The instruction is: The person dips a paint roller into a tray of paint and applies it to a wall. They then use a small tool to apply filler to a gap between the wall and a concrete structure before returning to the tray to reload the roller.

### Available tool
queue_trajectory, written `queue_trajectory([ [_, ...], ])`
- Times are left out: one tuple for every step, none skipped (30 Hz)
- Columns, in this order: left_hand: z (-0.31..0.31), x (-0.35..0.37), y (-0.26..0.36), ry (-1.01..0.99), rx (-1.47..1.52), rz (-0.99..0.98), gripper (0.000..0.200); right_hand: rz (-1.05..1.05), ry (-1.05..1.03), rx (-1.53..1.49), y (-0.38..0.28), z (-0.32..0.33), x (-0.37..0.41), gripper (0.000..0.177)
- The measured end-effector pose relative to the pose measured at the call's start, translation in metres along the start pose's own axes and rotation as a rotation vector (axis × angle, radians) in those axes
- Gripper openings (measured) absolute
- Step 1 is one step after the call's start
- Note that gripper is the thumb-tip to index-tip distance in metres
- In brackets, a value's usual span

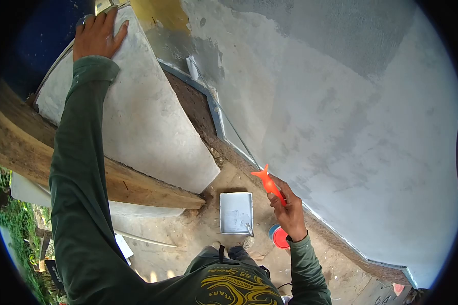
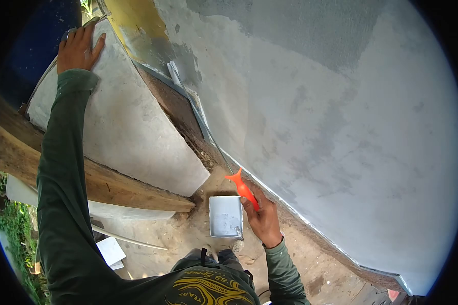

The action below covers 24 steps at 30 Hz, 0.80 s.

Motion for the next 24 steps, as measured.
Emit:
queue_trajectory([
  [-0.001,0.001,0.000,-0.001,0.003,0.010,0.053,0.003,-0.001,0.010,-0.002,0.002,0.008,0.040],
  [-0.003,0.001,0.000,0.030,-0.008,0.007,0.051,-0.034,-0.004,-0.006,-0.005,0.005,0.016,0.040],
  [-0.002,0.001,0.001,0.062,-0.018,0.005,0.050,-0.071,-0.007,-0.021,-0.007,0.008,0.023,0.040],
  [-0.001,0.001,0.001,0.061,-0.013,0.015,0.050,-0.069,-0.006,-0.011,-0.007,0.010,0.030,0.040],
  [0.000,0.001,0.001,0.050,-0.014,0.011,0.051,-0.093,0.000,0.003,-0.007,0.013,0.038,0.041],
  [0.001,0.001,0.001,0.037,-0.016,0.007,0.051,-0.118,0.006,0.016,-0.007,0.015,0.045,0.042],
  [0.002,0.002,0.002,0.034,-0.011,0.017,0.051,-0.117,0.004,0.027,-0.009,0.018,0.051,0.042],
  [0.004,0.002,0.003,0.043,0.006,0.012,0.051,-0.142,0.001,0.008,-0.012,0.020,0.057,0.043],
  [0.005,0.002,0.003,0.052,0.023,0.006,0.052,-0.165,-0.003,-0.012,-0.015,0.022,0.063,0.043],
  [0.004,0.003,0.002,0.050,0.024,0.015,0.052,-0.162,-0.005,-0.003,-0.016,0.024,0.069,0.043],
  [0.001,0.003,0.002,0.042,0.005,0.016,0.052,-0.162,0.007,-0.023,-0.017,0.026,0.075,0.043],
  [0.001,0.003,0.002,0.035,-0.015,0.017,0.052,-0.161,0.019,-0.042,-0.019,0.028,0.080,0.044],
  [0.001,0.002,0.002,0.031,-0.014,0.024,0.052,-0.160,0.016,-0.035,-0.021,0.030,0.085,0.044],
  [0.000,0.002,0.002,0.016,-0.015,0.027,0.053,-0.162,0.027,-0.040,-0.024,0.032,0.090,0.044],
  [0.005,0.002,0.003,0.000,-0.015,0.029,0.054,-0.165,0.037,-0.046,-0.026,0.035,0.096,0.044],
  [0.010,0.003,0.004,-0.005,-0.013,0.035,0.054,-0.193,0.041,-0.056,-0.029,0.037,0.102,0.044],
  [0.016,0.004,0.004,0.079,0.096,0.013,0.051,-0.193,0.038,-0.049,-0.029,0.040,0.107,0.044],
  [0.021,0.005,0.005,0.164,0.203,-0.008,0.050,-0.221,0.031,-0.062,-0.029,0.043,0.112,0.045],
  [0.021,0.006,0.006,0.161,0.204,0.000,0.050,-0.248,0.024,-0.075,-0.030,0.046,0.117,0.045],
  [0.019,0.006,0.006,0.123,0.235,0.003,0.051,-0.277,0.019,-0.087,-0.032,0.048,0.120,0.045],
  [0.017,0.006,0.005,0.086,0.264,0.007,0.051,-0.273,0.015,-0.078,-0.037,0.048,0.124,0.045],
  [0.014,0.006,0.005,0.084,0.261,0.018,0.051,-0.257,0.016,-0.027,-0.044,0.048,0.127,0.044],
  [0.010,0.005,0.005,0.126,0.250,-0.001,0.052,-0.237,0.018,0.023,-0.048,0.049,0.129,0.044],
  [0.009,0.006,0.003,0.167,0.237,-0.020,0.053,-0.226,0.026,0.034,-0.048,0.050,0.135,0.046],
])
Point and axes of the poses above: each hand's wrist, its own x-axis away from the middle knuckle, its own z-axis out of the back of the hand, y = z × x, the point moved 1 cm from there along -x, towards the middle knuckle, and after that the axes turned 11 degrees about -y, right-handed, at the moved point
